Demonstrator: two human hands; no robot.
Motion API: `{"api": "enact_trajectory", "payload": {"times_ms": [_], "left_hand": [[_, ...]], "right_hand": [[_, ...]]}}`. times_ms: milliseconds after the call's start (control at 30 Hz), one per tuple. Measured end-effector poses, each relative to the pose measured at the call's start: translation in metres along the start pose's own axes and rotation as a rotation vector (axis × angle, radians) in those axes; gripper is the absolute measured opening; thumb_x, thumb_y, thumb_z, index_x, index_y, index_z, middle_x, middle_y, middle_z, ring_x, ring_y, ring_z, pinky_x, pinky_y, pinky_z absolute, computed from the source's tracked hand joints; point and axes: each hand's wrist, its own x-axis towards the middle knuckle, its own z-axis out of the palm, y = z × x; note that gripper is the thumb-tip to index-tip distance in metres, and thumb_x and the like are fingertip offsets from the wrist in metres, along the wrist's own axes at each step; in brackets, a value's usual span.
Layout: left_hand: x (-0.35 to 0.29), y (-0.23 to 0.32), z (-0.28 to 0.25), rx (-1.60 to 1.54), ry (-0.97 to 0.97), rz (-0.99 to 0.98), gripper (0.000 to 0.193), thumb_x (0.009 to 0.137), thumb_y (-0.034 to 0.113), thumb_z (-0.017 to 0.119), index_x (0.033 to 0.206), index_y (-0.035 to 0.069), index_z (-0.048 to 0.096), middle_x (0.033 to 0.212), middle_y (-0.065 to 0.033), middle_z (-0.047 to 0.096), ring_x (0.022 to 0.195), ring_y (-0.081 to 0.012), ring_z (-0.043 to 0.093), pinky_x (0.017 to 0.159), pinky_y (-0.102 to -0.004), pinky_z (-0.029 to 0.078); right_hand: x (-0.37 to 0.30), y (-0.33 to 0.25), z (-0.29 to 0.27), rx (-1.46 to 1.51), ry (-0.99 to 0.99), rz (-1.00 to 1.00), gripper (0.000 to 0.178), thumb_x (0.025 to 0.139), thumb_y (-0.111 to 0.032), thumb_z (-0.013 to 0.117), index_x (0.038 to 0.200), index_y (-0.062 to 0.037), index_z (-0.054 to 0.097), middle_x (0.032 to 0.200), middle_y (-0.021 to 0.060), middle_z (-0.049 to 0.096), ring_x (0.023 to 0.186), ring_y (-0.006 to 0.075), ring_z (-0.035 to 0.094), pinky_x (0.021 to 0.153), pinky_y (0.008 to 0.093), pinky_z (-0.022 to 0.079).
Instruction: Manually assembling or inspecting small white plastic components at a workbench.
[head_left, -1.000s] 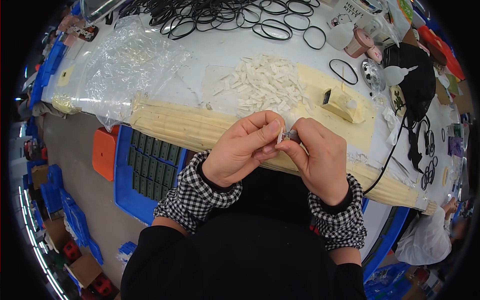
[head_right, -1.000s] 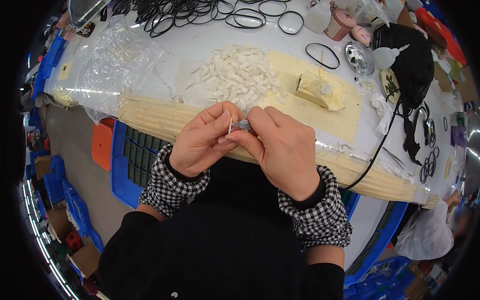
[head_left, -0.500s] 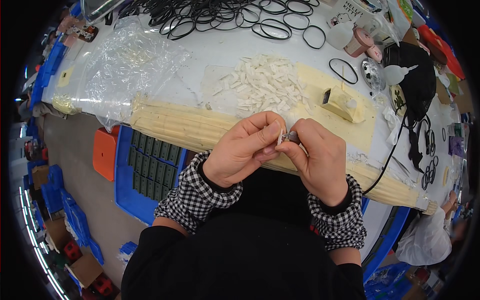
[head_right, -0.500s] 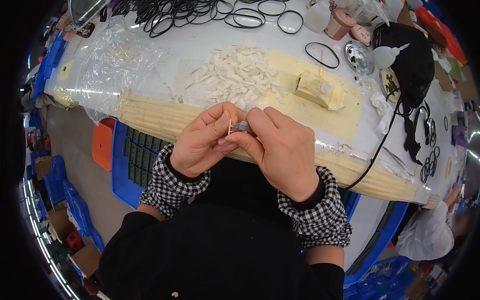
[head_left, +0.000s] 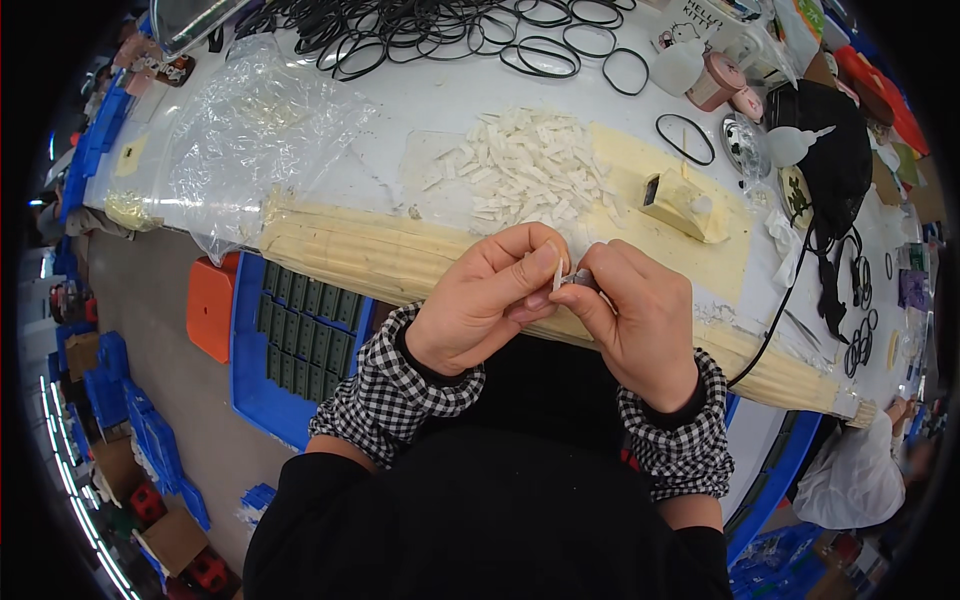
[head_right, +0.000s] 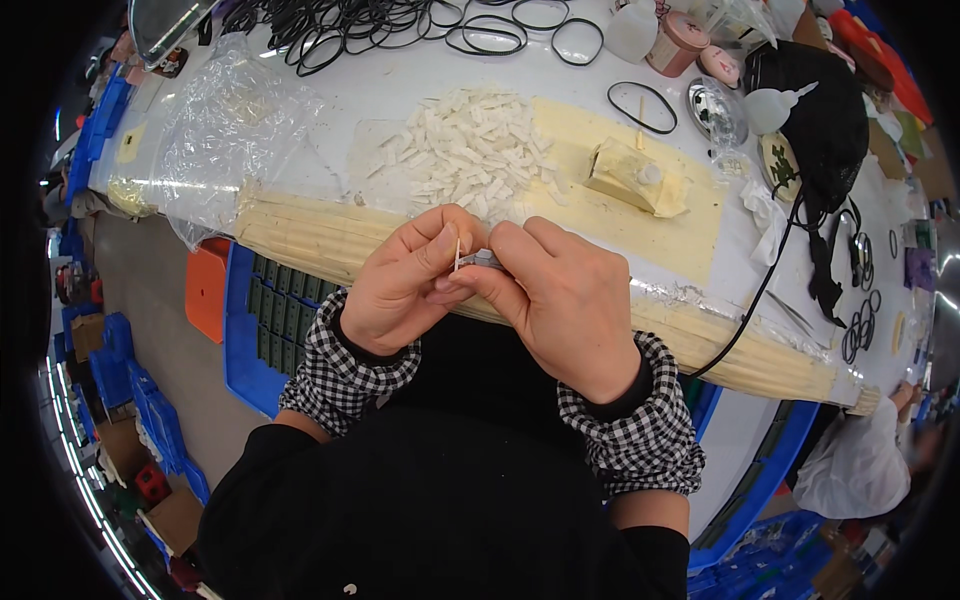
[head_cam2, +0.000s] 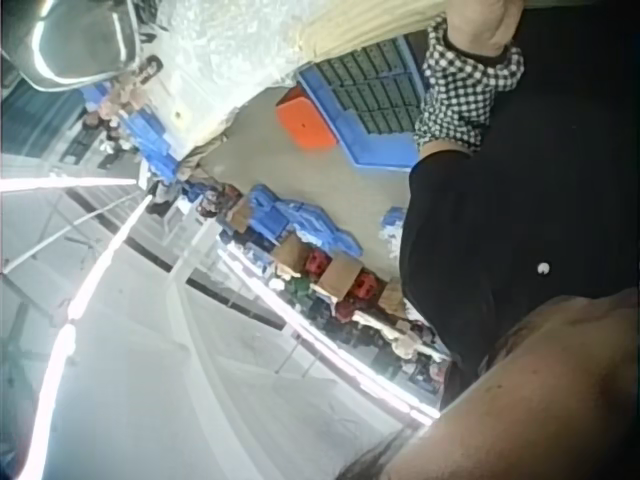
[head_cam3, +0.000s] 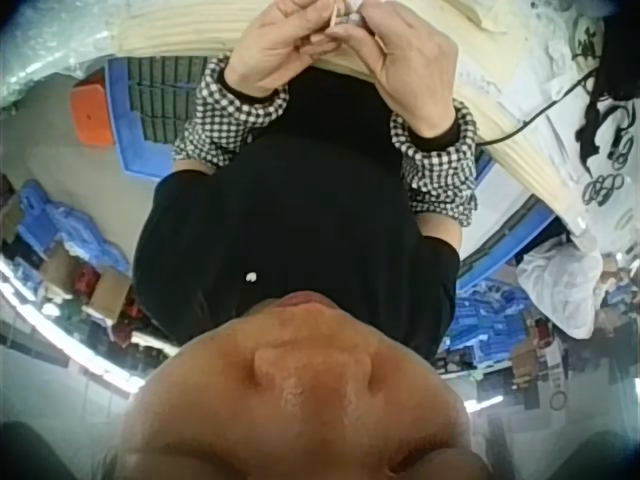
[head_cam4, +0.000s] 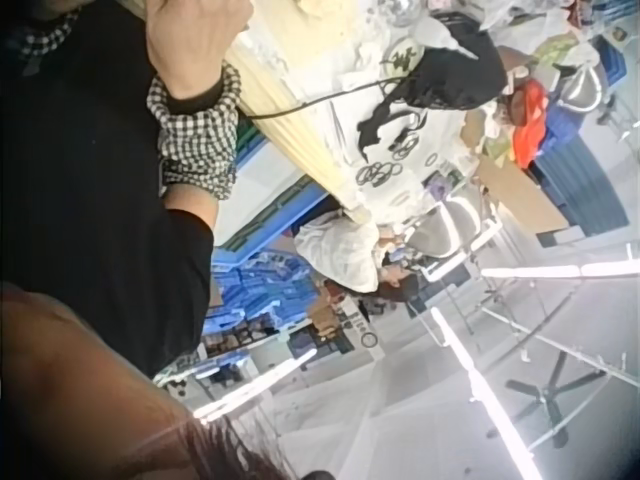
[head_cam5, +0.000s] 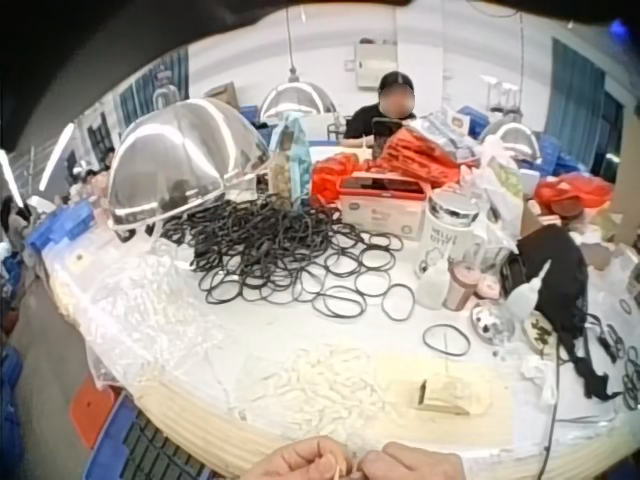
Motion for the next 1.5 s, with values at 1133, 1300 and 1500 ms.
{"api": "enact_trajectory", "payload": {"times_ms": [1133,1300,1500], "left_hand": [[-0.002,0.004,0.002,0.166,0.044,0.006,0.02,0.1,0.022,0.047,0.094,0.004,0.053,0.079,0.0033,0.047,0.065,-0.0023,0.036,0.06,-0.0182,0.032],[-0.002,0.003,0.001,0.203,0.073,0.043,0.016,0.098,0.02,0.052,0.091,0.006,0.054,0.074,0.0046,0.048,0.063,-0.0028,0.038,0.056,-0.0169,0.031],[-0.004,0.011,0.001,0.278,0.02,0.007,0.018,0.099,0.021,0.05,0.093,0.004,0.053,0.082,0.0026,0.048,0.067,-0.0029,0.037,0.062,-0.0187,0.033]], "right_hand": [[-0.001,0.005,0.002,0.011,-0.043,0.007,0.032,0.08,-0.036,0.069,0.076,-0.008,0.055,0.061,0.0036,0.05,0.053,0.0216,0.053,0.047,0.0326,0.04],[0.001,0.004,-0.001,0.055,-0.094,0.023,0.031,0.081,-0.034,0.07,0.075,-0.0074,0.056,0.061,0.0041,0.05,0.052,0.0217,0.052,0.047,0.0328,0.039],[0.0,0.007,-0.001,0.248,-0.123,0.083,0.029,0.079,-0.029,0.073,0.074,-0.0048,0.059,0.058,0.005,0.047,0.05,0.0206,0.047,0.047,0.032,0.036]]}}
